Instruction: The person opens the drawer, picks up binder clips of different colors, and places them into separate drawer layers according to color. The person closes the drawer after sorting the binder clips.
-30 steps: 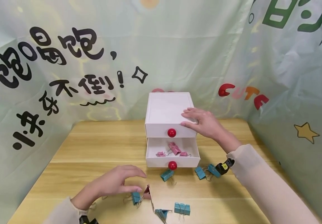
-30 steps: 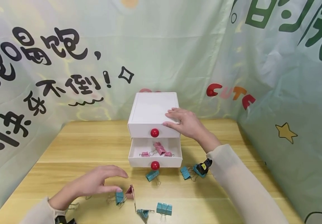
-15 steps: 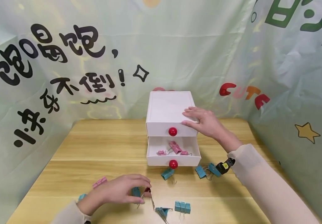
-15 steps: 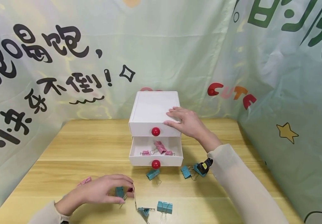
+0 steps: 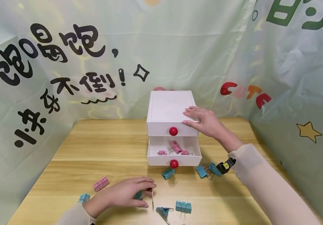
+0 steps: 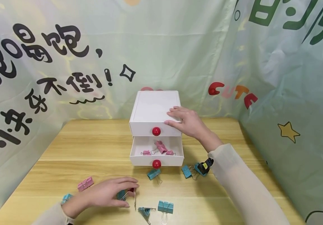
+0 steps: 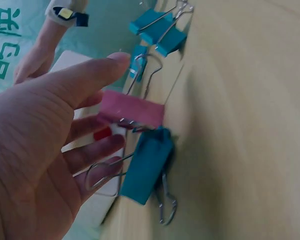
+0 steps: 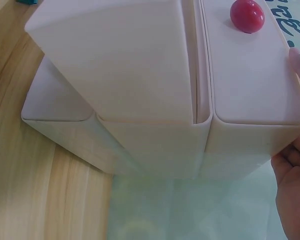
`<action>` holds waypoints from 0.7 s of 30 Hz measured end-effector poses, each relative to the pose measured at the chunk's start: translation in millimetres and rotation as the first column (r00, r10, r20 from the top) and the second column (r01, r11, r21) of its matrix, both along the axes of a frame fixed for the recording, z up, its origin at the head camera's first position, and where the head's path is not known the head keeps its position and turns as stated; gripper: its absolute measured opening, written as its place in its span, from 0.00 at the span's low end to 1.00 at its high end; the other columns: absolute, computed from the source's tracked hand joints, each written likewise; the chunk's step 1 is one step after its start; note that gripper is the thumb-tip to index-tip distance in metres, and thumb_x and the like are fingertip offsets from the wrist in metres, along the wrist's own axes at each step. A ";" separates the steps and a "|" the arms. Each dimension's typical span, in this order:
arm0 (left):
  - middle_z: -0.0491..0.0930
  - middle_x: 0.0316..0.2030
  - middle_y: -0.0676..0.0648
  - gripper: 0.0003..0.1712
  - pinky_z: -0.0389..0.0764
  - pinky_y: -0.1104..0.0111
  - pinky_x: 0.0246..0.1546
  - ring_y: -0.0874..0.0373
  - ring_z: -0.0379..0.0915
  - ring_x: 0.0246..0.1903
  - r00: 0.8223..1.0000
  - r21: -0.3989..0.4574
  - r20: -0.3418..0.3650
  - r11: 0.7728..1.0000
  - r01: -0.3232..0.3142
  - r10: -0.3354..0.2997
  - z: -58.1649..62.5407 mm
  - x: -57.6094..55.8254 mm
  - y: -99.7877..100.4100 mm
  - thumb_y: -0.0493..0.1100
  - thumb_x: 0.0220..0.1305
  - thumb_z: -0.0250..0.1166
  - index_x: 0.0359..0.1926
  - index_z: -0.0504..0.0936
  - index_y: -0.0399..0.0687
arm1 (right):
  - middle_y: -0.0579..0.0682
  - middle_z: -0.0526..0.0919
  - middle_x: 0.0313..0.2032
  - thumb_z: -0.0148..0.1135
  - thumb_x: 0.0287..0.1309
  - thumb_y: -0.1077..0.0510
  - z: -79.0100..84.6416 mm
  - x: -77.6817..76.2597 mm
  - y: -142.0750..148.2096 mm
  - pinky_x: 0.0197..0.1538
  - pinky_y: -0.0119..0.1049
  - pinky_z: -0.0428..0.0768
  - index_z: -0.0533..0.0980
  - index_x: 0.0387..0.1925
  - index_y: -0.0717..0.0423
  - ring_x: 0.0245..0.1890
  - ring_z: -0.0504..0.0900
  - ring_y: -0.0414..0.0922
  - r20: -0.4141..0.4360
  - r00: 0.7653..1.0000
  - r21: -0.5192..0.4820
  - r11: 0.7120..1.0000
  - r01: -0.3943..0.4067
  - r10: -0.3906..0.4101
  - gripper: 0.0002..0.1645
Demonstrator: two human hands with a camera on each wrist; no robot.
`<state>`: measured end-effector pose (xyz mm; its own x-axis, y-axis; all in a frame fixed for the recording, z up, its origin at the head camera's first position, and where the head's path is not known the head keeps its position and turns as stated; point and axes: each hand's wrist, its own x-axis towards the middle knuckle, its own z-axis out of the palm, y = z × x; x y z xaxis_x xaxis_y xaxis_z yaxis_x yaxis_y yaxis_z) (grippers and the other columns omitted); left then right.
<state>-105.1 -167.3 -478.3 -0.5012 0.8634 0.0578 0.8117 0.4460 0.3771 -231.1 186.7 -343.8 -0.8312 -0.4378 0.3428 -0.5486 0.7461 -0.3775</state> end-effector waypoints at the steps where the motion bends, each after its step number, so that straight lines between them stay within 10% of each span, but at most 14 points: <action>1: 0.69 0.65 0.51 0.35 0.73 0.59 0.59 0.58 0.67 0.62 1.000 0.000 -0.005 1.000 -0.002 0.002 -1.0 0.0 1.3 0.60 0.66 0.62 0.68 0.70 0.52 | 0.52 0.73 0.65 0.63 0.59 0.35 0.1 0.2 -0.2 0.67 0.58 0.62 0.76 0.62 0.50 0.69 0.64 0.52 -0.001 1.000 -0.001 1.000 0.001 -0.001 0.37; 21: 0.77 0.44 0.60 0.18 0.77 0.77 0.42 0.74 0.72 0.38 0.999 0.073 0.016 0.996 -0.041 0.040 -3.0 -1.9 13.8 0.61 0.69 0.57 0.45 0.80 0.55 | 0.51 0.73 0.65 0.63 0.59 0.35 -2.5 0.0 0.4 0.67 0.58 0.62 0.76 0.62 0.51 0.69 0.64 0.51 -0.012 1.000 -0.015 1.000 -0.005 0.004 0.36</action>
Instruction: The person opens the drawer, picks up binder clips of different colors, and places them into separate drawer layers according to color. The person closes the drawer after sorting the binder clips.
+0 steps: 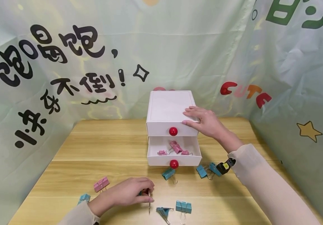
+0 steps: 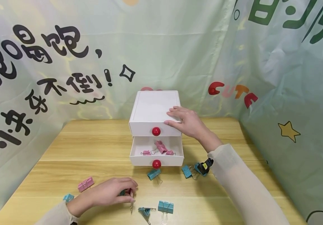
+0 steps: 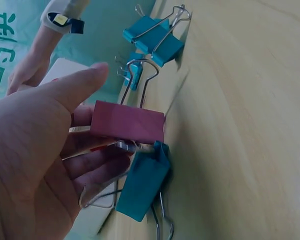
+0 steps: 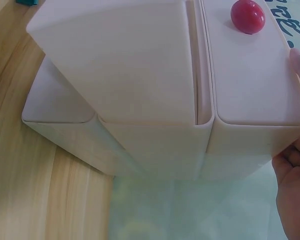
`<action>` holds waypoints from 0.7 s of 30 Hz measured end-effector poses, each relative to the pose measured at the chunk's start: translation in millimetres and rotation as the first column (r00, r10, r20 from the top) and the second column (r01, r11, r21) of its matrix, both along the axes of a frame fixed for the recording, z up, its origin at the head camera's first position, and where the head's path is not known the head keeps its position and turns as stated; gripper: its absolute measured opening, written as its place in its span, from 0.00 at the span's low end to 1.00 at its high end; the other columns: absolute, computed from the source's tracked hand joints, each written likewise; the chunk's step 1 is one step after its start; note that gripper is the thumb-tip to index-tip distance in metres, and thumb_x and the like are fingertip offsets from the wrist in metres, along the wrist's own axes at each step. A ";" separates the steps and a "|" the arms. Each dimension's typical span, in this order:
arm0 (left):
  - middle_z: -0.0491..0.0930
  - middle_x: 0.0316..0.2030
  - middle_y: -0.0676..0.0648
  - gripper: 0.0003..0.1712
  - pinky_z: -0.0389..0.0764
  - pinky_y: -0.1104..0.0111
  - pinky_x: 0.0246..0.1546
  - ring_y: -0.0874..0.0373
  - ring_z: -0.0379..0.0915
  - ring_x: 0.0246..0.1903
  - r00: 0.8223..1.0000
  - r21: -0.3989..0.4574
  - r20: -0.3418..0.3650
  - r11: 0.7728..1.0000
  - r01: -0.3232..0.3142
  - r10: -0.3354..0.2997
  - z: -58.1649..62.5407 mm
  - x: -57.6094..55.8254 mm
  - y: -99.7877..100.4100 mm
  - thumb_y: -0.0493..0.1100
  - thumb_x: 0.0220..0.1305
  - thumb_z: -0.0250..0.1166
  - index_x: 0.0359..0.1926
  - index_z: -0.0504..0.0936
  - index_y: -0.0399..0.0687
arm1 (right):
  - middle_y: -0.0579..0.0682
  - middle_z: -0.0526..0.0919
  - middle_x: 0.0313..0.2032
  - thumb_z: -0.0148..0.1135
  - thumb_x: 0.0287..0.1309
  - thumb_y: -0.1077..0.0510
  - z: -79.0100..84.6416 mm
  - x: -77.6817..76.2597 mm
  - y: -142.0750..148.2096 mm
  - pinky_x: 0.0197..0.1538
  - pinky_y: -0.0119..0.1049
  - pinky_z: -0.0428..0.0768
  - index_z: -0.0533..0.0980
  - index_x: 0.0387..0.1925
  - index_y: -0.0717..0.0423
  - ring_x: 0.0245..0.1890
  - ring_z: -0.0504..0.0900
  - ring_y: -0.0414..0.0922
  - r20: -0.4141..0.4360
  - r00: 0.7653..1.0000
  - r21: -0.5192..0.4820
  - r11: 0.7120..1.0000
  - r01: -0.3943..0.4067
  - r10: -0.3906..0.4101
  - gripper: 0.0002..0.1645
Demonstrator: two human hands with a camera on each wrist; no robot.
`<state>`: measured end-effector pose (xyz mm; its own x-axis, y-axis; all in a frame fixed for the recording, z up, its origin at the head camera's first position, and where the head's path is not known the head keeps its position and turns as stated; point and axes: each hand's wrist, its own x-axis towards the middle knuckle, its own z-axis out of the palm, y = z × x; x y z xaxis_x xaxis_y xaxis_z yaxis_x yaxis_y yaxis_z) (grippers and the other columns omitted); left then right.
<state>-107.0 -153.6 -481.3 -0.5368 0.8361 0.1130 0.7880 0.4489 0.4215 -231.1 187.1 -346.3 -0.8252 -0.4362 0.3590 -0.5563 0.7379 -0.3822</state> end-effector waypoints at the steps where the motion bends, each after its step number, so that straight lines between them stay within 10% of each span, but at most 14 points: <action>1: 0.77 0.43 0.60 0.16 0.76 0.79 0.41 0.74 0.71 0.37 1.000 0.003 -0.002 1.000 0.002 -0.002 0.2 0.1 0.5 0.60 0.69 0.58 0.44 0.80 0.55 | 0.51 0.73 0.65 0.63 0.59 0.35 -0.2 0.2 0.0 0.67 0.58 0.62 0.76 0.62 0.51 0.69 0.64 0.51 0.000 1.000 -0.001 1.000 -0.001 0.001 0.36; 21: 0.77 0.28 0.61 0.24 0.74 0.75 0.25 0.72 0.68 0.24 0.970 -0.077 -0.120 0.972 -0.223 0.213 3.1 4.1 8.4 0.67 0.66 0.56 0.42 0.81 0.53 | 0.51 0.74 0.64 0.65 0.59 0.37 -2.7 0.2 0.3 0.66 0.57 0.64 0.77 0.61 0.51 0.68 0.66 0.51 -0.024 1.000 -0.031 0.999 -0.014 0.014 0.34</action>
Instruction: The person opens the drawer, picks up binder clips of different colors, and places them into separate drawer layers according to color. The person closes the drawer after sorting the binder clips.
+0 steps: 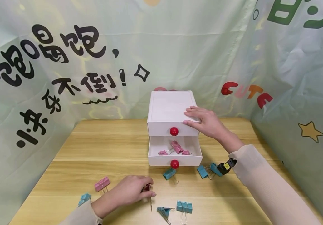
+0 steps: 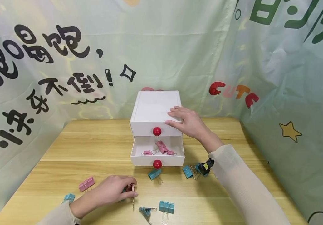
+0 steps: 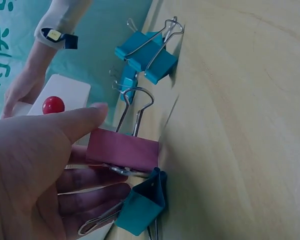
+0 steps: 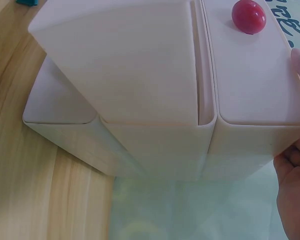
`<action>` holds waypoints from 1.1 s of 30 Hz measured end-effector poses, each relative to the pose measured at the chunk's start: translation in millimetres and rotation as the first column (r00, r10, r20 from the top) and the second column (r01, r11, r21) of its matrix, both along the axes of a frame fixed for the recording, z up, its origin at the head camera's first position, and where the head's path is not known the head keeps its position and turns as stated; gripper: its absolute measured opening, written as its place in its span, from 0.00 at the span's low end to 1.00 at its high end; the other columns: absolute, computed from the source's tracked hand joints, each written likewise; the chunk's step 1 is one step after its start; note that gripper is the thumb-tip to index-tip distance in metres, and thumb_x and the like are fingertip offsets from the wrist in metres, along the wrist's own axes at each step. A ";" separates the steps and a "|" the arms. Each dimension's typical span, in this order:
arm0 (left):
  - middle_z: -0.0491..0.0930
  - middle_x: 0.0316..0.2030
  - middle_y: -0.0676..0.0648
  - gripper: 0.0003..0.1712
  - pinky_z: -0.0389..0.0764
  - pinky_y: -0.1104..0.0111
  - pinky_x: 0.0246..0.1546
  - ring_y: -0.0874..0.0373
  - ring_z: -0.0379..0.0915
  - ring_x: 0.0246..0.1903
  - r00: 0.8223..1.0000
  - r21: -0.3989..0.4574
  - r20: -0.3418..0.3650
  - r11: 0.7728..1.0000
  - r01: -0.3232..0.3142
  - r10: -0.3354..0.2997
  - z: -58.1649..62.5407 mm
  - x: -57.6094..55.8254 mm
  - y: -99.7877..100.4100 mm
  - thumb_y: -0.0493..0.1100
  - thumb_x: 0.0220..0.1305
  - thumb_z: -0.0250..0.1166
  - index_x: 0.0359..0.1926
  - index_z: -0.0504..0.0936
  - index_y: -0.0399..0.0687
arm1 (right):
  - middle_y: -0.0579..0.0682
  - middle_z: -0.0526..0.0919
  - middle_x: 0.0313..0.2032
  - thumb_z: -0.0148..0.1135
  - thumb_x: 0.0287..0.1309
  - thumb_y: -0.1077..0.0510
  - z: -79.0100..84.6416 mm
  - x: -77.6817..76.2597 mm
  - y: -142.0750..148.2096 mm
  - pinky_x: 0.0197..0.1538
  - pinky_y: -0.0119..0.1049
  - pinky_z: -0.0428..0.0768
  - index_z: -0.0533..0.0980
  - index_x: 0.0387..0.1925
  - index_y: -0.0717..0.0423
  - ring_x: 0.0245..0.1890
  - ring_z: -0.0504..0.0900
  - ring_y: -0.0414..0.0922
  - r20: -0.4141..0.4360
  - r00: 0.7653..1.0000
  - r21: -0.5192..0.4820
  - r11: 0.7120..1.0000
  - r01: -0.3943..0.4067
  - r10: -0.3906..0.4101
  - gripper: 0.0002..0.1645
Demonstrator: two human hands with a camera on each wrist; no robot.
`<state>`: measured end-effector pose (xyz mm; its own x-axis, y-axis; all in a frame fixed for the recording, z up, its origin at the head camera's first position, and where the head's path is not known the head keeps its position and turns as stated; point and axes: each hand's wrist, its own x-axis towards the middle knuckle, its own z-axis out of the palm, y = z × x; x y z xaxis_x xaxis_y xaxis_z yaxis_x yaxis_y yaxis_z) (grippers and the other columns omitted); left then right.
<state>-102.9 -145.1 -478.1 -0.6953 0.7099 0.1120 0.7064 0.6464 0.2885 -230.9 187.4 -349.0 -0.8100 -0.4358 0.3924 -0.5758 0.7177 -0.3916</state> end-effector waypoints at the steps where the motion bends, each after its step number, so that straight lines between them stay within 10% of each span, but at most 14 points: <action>1: 0.78 0.29 0.61 0.23 0.75 0.75 0.26 0.72 0.69 0.25 1.000 -0.004 -0.007 1.000 0.006 -0.006 -0.5 -0.3 0.3 0.66 0.66 0.57 0.42 0.81 0.54 | 0.51 0.74 0.64 0.65 0.59 0.37 -0.4 -0.1 0.1 0.66 0.57 0.64 0.77 0.61 0.51 0.68 0.66 0.51 -0.001 1.000 -0.003 1.000 0.000 0.000 0.34; 14: 0.66 0.18 0.64 0.19 0.64 0.76 0.15 0.71 0.59 0.16 0.994 -0.063 -0.034 0.992 -0.109 0.107 12.4 6.6 2.0 0.63 0.58 0.67 0.29 0.77 0.54 | 0.51 0.73 0.65 0.64 0.59 0.36 -2.6 -1.7 0.6 0.67 0.57 0.63 0.77 0.61 0.51 0.68 0.65 0.51 0.001 1.000 -0.009 1.000 0.003 -0.003 0.34; 33: 0.77 0.26 0.62 0.12 0.73 0.79 0.24 0.73 0.68 0.22 0.989 0.069 0.145 0.997 -0.014 0.003 27.4 -2.7 -3.5 0.45 0.61 0.69 0.45 0.83 0.48 | 0.51 0.73 0.64 0.64 0.59 0.37 -2.5 -1.2 0.3 0.67 0.58 0.63 0.77 0.61 0.51 0.68 0.65 0.52 -0.003 1.000 -0.016 1.000 0.000 0.000 0.34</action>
